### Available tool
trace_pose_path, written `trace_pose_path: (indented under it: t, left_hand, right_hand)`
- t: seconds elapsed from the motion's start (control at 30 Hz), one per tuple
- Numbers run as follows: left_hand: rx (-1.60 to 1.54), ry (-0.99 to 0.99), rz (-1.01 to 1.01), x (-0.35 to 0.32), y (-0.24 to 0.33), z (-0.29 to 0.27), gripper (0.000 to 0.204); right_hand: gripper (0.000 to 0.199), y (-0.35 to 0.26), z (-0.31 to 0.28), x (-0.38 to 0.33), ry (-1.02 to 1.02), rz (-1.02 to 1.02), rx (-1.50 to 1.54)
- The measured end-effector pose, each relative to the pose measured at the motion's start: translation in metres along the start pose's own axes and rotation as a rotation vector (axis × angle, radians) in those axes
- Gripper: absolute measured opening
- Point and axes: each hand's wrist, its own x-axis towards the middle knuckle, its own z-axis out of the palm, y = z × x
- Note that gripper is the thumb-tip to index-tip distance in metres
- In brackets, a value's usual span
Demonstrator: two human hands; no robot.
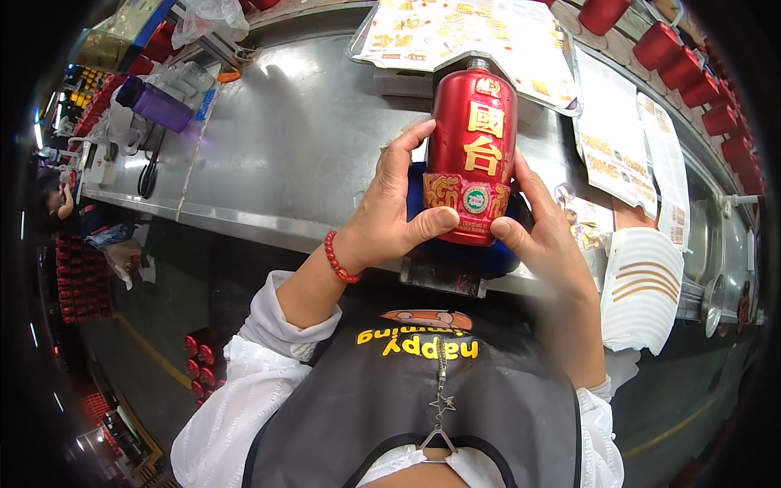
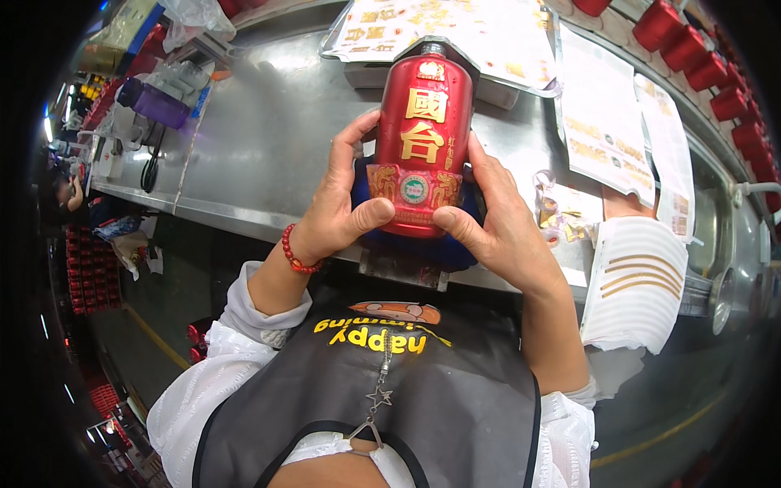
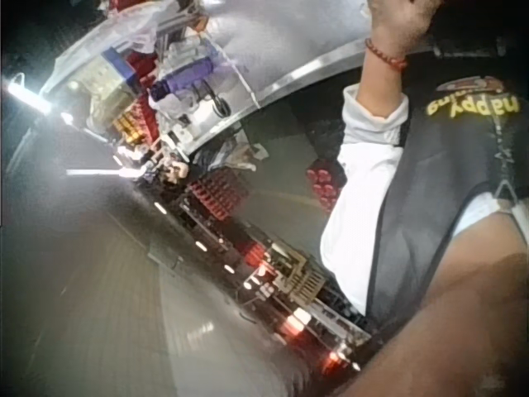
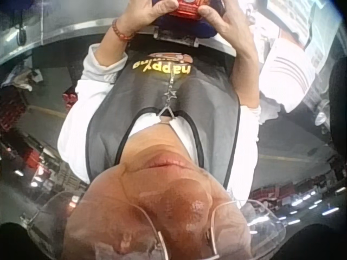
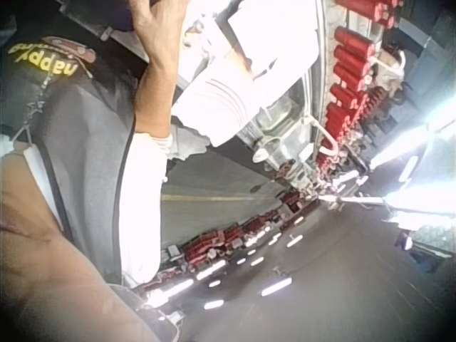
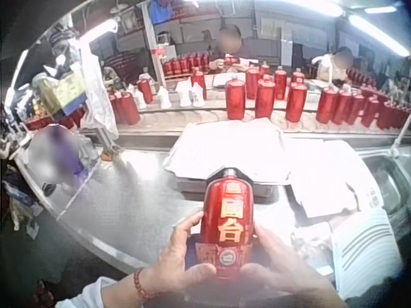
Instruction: The person applies gold stickers to a red cylindrical can, smoothing each with a green card and a wooden stick. The person rotates the can to apply multiple stickers and then places the finished can on a nearby tray.
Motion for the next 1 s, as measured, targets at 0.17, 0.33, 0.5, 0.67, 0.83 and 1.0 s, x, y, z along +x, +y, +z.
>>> trace_pose_path:
  t: [0.17,0.33,0.5,0.67,0.83,1.0]
  left_hand:
    - [-0.044,-0.049,-0.046,0.0003,0.0038,-0.0021,0.102]
    - [-0.030,-0.058,-0.055,0.0002,0.0070,-0.0040,0.100]
    - [-0.009,-0.016,0.000,-0.0009,0.0017,-0.0004,0.100]
    - [-0.002,-0.015,-0.004,-0.0011,0.0040,0.0009,0.100]
    - [-0.006,-0.015,-0.003,-0.0015,0.0029,0.0008,0.097]
    - [0.010,-0.011,-0.009,-0.0019,0.0050,0.0008,0.095]
  right_hand:
    - [0.095,-0.0006,0.0003,-0.0007,0.002,0.010,-0.008]
    - [0.097,-0.0032,0.0004,-0.0004,0.006,0.027,-0.019]
    - [0.096,-0.0008,0.0006,-0.0006,0.015,0.023,-0.024]
    - [0.096,-0.0018,0.0010,-0.0008,0.011,0.025,-0.012]
    - [0.096,-0.0002,0.0014,-0.0010,0.013,0.009,-0.016]
    - [0.097,-0.0015,0.0004,-0.0009,0.003,0.012,-0.022]
